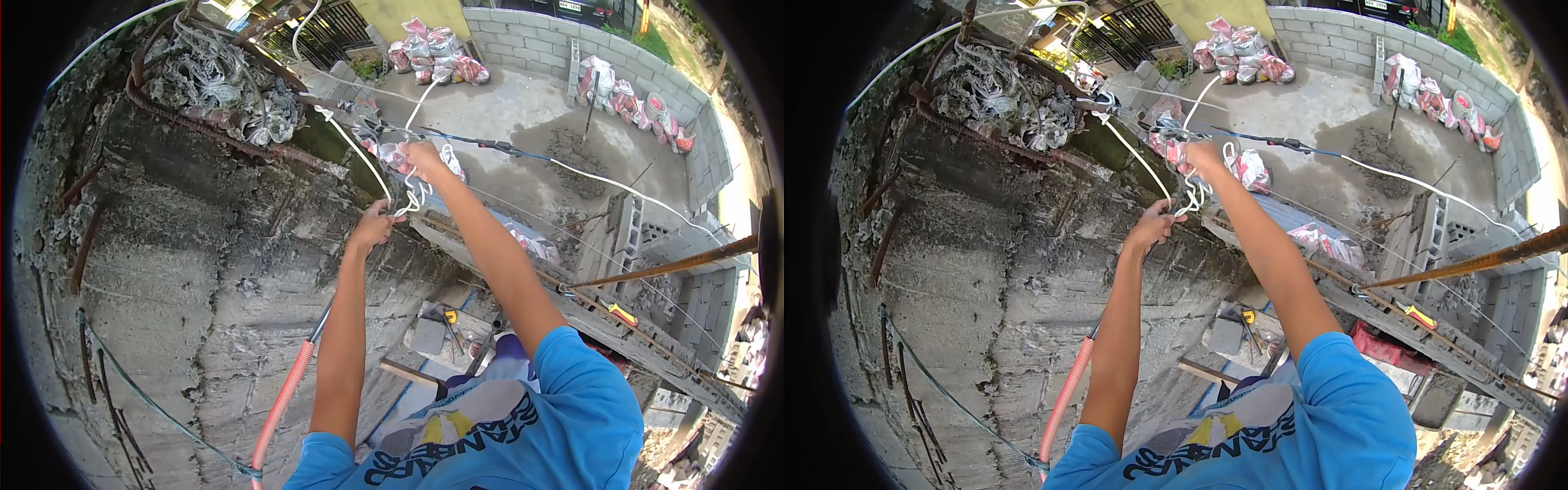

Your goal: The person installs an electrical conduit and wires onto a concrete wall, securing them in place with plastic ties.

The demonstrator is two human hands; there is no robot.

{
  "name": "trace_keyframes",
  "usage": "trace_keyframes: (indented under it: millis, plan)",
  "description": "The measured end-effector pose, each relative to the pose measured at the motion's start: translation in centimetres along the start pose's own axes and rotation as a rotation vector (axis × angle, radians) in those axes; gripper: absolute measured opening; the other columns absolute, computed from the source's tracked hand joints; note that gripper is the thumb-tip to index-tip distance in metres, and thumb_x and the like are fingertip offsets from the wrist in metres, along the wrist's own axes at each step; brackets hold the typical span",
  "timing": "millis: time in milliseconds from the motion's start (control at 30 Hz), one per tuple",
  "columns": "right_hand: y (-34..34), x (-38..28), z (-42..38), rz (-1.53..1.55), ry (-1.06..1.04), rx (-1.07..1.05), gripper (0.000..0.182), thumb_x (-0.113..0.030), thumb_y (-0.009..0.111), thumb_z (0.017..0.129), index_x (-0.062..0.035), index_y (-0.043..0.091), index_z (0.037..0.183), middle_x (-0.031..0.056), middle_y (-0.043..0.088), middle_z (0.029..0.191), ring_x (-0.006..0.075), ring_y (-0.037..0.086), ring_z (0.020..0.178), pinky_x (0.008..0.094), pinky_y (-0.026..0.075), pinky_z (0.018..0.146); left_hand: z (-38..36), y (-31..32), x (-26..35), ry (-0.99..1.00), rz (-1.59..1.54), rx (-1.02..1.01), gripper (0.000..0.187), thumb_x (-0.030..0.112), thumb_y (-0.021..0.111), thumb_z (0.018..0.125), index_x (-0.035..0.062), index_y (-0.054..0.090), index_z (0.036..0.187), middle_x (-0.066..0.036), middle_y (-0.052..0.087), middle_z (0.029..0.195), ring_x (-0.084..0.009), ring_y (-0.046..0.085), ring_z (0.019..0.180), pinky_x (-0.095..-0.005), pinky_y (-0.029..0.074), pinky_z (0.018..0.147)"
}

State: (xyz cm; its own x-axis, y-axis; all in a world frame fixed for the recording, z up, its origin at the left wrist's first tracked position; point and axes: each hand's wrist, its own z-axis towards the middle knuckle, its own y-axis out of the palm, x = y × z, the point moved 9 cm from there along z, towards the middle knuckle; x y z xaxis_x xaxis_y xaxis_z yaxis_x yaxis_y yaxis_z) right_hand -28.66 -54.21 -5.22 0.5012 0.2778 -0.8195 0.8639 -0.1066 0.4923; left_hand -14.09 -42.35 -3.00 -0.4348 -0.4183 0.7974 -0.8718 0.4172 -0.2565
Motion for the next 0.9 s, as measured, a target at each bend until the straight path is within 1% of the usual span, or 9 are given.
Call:
trace_keyframes:
  millis: [67,100,200,333,367,467,533,600,900]
  plan:
    - [0.3,-1.4,-1.7,0.188,0.041,-0.112,0.013,-0.008,0.061,0.084,-0.0013,0.058,0.072,0.0048,0.054,0.061,0.0156,0.054,0.052,0.0318,0.051,0.054,0.2,0.0,0.1,-0.004,0.011,0.046,0.05,0.0,0.045,0.087,0.0043,0.033,0.136,-0.011,0.066,0.109,-0.0039,0.037,0.049,-0.02,0.03,0.041]
    - [0.7,-2.4,-2.7,0.128,0.019,-0.183,0.011,-0.012,0.065,0.086,-0.0015,0.061,0.087,0.0056,0.055,0.063,0.0145,0.053,0.052,0.0273,0.048,0.05,0.6,-0.2,-0.2,-0.004,-0.009,0.052,0.05,0.001,0.045,0.087,0.0042,0.033,0.136,-0.012,0.066,0.109,-0.004,0.037,0.049,-0.0202,0.03,0.041]
    - [2.4,-4.6,-5.7,0.062,-0.312,-0.34,0.014,-0.013,0.069,0.084,-0.0026,0.061,0.089,0.0006,0.055,0.065,0.012,0.054,0.058,0.0237,0.044,0.053,0.4,0.0,0.1,-0.031,-0.027,0.099,0.045,0.001,0.045,0.089,0.0031,0.035,0.133,-0.01,0.066,0.1,-0.0046,0.037,0.049,-0.0208,0.03,0.041]
    - [2.1,-6.0,-12.7,-0.259,-0.467,-0.157,0.022,-0.018,0.069,0.085,-0.0022,0.063,0.099,0.0,0.059,0.08,0.0054,0.051,0.07,0.0221,0.042,0.06,1.3,-0.9,-1.0,-0.024,-0.047,0.11,0.039,0.003,0.047,0.087,0.0014,0.044,0.126,-0.003,0.061,0.083,-0.0054,0.036,0.047,-0.0216,0.028,0.039]
    - [2.5,-6.1,-13.8,-0.305,-0.645,-0.233,0.03,-0.023,0.069,0.086,0.0006,0.063,0.102,0.0019,0.06,0.084,0.0055,0.05,0.075,0.0241,0.042,0.065,1.5,-1.2,-1.0,-0.015,-0.051,0.099,0.039,0.003,0.047,0.086,0.0009,0.046,0.124,-0.001,0.059,0.078,-0.0056,0.036,0.046,-0.0219,0.027,0.038]
    - [2.1,-4.0,-18.8,-0.188,-0.818,-0.133,0.033,-0.023,0.071,0.084,0.0039,0.062,0.101,0.0066,0.062,0.083,0.0126,0.057,0.078,0.0289,0.046,0.075,1.1,-1.4,-0.7,-0.027,-0.107,0.026,0.021,0.006,0.05,0.084,0.0035,0.058,0.103,0.002,0.051,0.068,-0.0051,0.033,0.045,-0.0218,0.025,0.038]
    - [2.8,-3.6,-23.5,-0.577,-1.133,0.015,0.031,-0.016,0.075,0.079,0.0039,0.063,0.1,0.0129,0.064,0.085,0.0236,0.062,0.082,0.0367,0.047,0.089,0.3,-2.0,-0.4,-0.046,-0.081,0.111,0.008,0.007,0.051,0.083,0.0053,0.057,0.089,0.003,0.049,0.066,-0.0046,0.032,0.044,-0.0217,0.023,0.038]
    - [2.9,-0.7,-24.8,-0.53,-1.2,-0.076,0.032,-0.008,0.08,0.068,0.001,0.063,0.094,0.0127,0.065,0.088,0.0276,0.063,0.089,0.0486,0.042,0.1,0.5,-2.3,-0.3,-0.08,-0.087,0.129,0.006,0.009,0.052,0.083,0.0068,0.055,0.078,0.003,0.048,0.064,-0.0044,0.03,0.043,-0.022,0.022,0.037]
    - [0.0,8.3,-24.1,-1.21,-1.288,-0.216,0.027,-0.008,0.056,0.074,-0.0025,0.058,0.101,0.0142,0.057,0.103,0.0273,0.053,0.107,0.0418,0.042,0.094,1.0,0.0,0.8,-0.104,-0.357,0.064,0.016,0.011,0.047,0.087,0.0141,0.038,0.075,0.005,0.04,0.061,-0.0032,0.029,0.042,-0.0206,0.019,0.035]
